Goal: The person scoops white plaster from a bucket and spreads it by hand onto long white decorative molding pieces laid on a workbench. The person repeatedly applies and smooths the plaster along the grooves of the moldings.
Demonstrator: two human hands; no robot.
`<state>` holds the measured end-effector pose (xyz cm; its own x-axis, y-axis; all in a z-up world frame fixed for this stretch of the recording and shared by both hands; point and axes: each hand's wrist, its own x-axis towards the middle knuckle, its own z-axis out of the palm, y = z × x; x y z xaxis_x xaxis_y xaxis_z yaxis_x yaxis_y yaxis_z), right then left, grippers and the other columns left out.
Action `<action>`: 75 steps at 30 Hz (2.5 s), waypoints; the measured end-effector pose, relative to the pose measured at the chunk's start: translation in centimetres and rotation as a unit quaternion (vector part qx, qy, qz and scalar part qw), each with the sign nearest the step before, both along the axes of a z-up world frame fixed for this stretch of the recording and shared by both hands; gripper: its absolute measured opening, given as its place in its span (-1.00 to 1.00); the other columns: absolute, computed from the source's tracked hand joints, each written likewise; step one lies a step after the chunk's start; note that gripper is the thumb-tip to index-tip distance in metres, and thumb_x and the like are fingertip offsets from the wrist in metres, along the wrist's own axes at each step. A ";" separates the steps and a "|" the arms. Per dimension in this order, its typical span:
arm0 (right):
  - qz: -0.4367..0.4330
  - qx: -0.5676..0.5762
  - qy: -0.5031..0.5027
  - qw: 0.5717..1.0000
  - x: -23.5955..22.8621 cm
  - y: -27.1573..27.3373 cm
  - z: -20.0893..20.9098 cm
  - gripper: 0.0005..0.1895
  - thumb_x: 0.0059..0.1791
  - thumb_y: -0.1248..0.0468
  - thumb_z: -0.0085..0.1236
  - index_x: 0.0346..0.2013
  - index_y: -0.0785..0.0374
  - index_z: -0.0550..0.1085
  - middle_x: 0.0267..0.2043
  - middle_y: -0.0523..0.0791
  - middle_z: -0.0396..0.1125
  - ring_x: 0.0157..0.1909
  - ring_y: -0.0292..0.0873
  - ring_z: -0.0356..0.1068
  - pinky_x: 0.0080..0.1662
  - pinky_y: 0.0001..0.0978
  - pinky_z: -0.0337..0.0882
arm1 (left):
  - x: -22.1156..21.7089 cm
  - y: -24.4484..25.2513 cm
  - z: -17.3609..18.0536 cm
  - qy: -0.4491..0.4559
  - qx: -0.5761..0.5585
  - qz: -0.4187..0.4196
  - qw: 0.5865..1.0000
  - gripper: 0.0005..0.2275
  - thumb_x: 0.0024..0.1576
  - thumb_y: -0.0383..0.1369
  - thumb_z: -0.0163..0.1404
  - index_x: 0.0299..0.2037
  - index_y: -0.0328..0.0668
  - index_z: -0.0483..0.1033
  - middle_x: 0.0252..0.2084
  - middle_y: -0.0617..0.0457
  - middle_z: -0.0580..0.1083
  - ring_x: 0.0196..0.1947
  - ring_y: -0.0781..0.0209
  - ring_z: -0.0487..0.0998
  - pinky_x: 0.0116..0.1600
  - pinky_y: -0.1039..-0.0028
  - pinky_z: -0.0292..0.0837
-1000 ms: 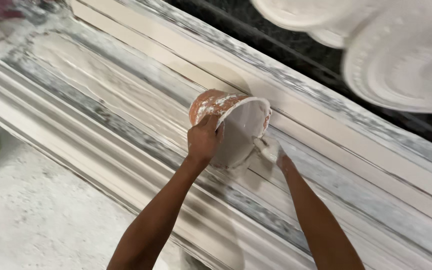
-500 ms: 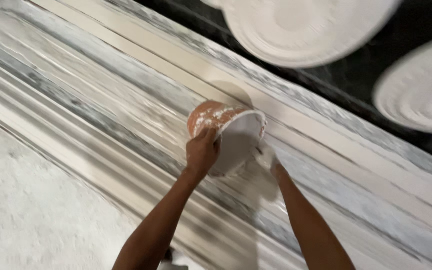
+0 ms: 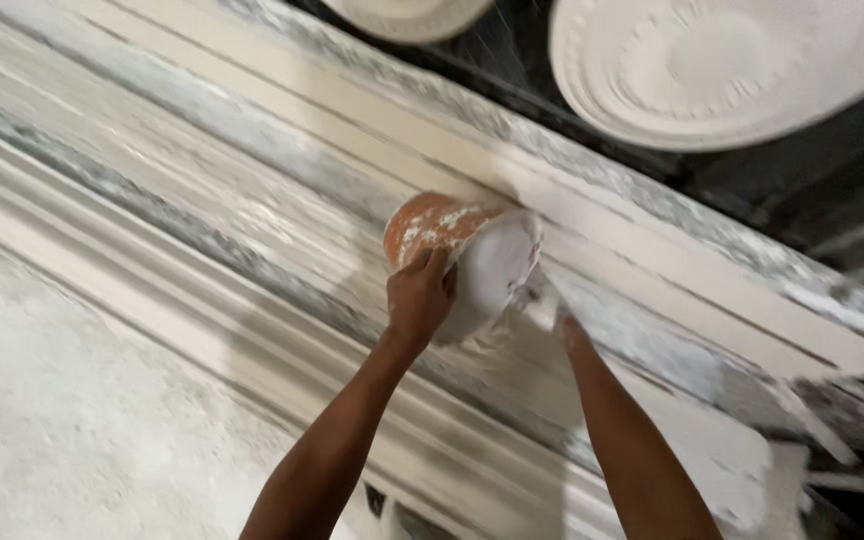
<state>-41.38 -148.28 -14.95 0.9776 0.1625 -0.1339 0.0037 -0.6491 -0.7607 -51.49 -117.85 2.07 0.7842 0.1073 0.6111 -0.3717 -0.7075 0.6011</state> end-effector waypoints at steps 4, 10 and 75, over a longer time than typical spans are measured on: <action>-0.012 0.082 0.006 0.997 -4.2 -7.3 -1.0 -0.74 0.11 0.24 -0.03 -0.07 0.33 0.54 -0.35 -0.10 0.40 -0.39 -0.21 0.33 -0.33 -0.27 0.37 | -3.3 -6.8 0.5 0.011 -0.020 -0.006 1.000 -0.88 0.12 -0.41 0.13 -0.24 -0.17 0.44 -0.33 -0.03 0.48 -0.44 -0.11 0.56 -0.38 0.14 0.47; -0.055 -0.031 0.063 0.996 -9.5 -16.6 1.2 -0.69 0.16 0.14 0.03 -0.15 0.34 0.56 -0.36 -0.08 0.44 -0.35 -0.27 0.35 -0.24 -0.37 0.38 | -6.6 -15.6 2.3 0.010 -0.026 -0.030 0.999 -0.88 0.13 -0.40 0.11 -0.25 -0.16 0.42 -0.32 -0.03 0.48 -0.40 -0.13 0.57 -0.36 0.14 0.47; 0.203 -0.407 -0.065 0.888 -34.1 -32.9 8.2 -0.80 0.05 0.26 0.08 -0.04 0.15 0.52 0.08 -0.05 0.22 0.18 -0.03 0.22 0.21 -0.21 0.37 | -19.7 -32.7 5.4 0.080 -0.328 0.062 0.939 -0.95 0.21 -0.60 -0.02 -0.29 -0.44 0.39 -0.44 0.03 0.50 -0.42 0.45 0.39 -0.32 0.54 0.36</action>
